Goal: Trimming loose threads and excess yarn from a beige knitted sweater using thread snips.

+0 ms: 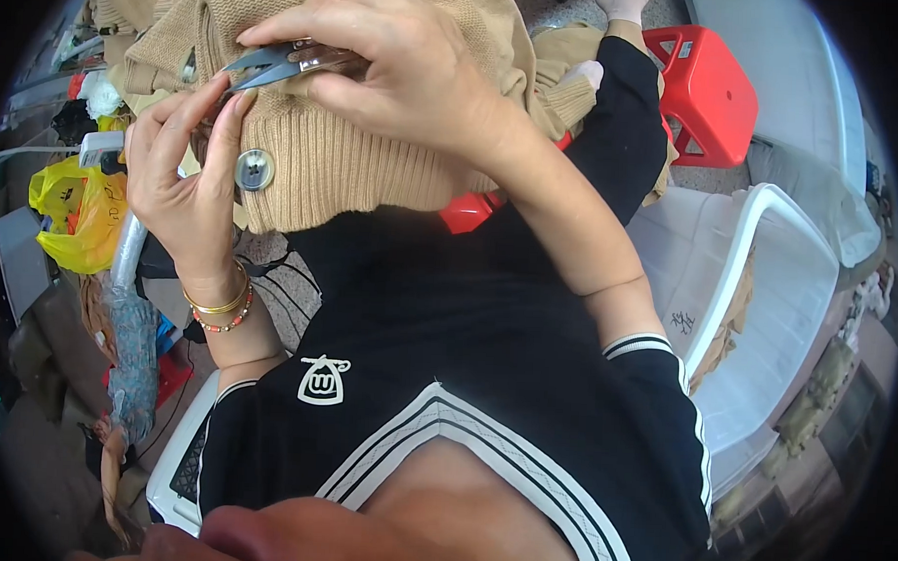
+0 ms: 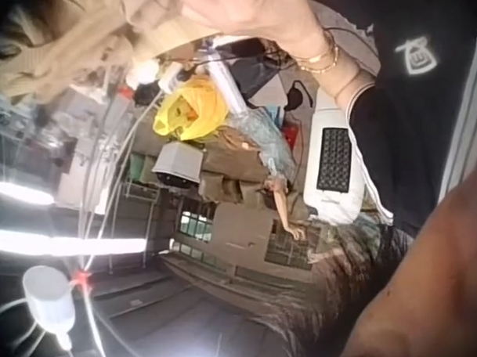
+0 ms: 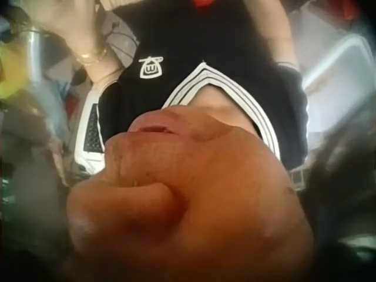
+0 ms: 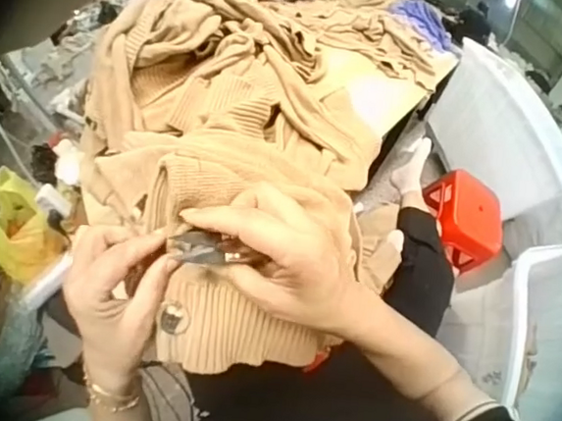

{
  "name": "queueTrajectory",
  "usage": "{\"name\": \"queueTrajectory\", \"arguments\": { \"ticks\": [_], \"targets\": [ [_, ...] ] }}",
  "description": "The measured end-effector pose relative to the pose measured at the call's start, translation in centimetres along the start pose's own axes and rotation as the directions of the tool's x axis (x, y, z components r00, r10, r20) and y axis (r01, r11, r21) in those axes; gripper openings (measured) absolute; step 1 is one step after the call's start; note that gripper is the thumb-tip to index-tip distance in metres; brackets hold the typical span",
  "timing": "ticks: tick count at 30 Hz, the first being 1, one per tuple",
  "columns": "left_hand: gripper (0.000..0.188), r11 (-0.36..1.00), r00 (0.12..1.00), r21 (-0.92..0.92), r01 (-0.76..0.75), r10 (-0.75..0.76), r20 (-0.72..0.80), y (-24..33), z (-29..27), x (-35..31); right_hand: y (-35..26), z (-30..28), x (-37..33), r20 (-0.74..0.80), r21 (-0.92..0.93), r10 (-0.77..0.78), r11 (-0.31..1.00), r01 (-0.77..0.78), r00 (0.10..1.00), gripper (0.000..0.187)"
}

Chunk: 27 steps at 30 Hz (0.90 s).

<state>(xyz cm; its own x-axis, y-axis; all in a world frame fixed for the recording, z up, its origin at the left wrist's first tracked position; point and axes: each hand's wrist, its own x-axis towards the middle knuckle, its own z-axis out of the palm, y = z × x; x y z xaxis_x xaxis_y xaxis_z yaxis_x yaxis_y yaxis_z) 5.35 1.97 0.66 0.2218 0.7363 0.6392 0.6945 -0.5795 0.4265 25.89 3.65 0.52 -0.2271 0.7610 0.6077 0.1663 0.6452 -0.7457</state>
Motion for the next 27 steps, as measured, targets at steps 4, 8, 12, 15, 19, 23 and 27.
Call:
{"name": "queueTrajectory", "arguments": {
  "ticks": [4,8,12,15,19,23,27],
  "targets": [
    [0.025,0.985,0.99,-0.103,0.137,-0.135,0.03,0.7,0.4,0.0,1.0,-0.9,0.5,0.078,-0.185,-0.121,0.974,0.133,0.99,0.042],
    [0.026,0.984,0.988,-0.09,0.157,-0.155,0.026,1.3,0.6,0.2,1.9,-0.9,1.0,0.147,-0.472,-0.29,0.82,0.325,0.946,0.039],
    [0.027,0.982,0.984,-0.071,0.177,-0.176,0.021,2.0,0.7,0.7,2.3,-1.1,1.2,0.256,-0.585,-0.383,0.669,0.458,0.887,0.038],
    [0.027,0.981,0.989,-0.132,0.144,-0.145,0.003,2.0,0.8,0.7,2.5,-0.7,0.7,0.227,-0.579,-0.278,0.732,0.359,0.933,0.036],
    [0.027,0.974,0.983,-0.138,0.178,-0.182,-0.016,2.2,1.4,0.8,1.9,-0.5,0.4,0.013,-0.232,-0.192,0.954,0.19,0.981,0.032],
    [0.021,0.969,0.971,-0.099,0.228,-0.234,-0.057,2.2,2.1,0.8,2.0,-0.4,0.5,0.075,-0.358,-0.093,0.927,0.114,0.993,0.024],
    [0.014,0.985,0.98,-0.038,0.168,-0.171,-0.106,1.7,2.7,1.1,0.5,-0.3,1.3,0.017,-0.228,0.098,0.969,-0.091,0.995,0.019]
  ]
}}
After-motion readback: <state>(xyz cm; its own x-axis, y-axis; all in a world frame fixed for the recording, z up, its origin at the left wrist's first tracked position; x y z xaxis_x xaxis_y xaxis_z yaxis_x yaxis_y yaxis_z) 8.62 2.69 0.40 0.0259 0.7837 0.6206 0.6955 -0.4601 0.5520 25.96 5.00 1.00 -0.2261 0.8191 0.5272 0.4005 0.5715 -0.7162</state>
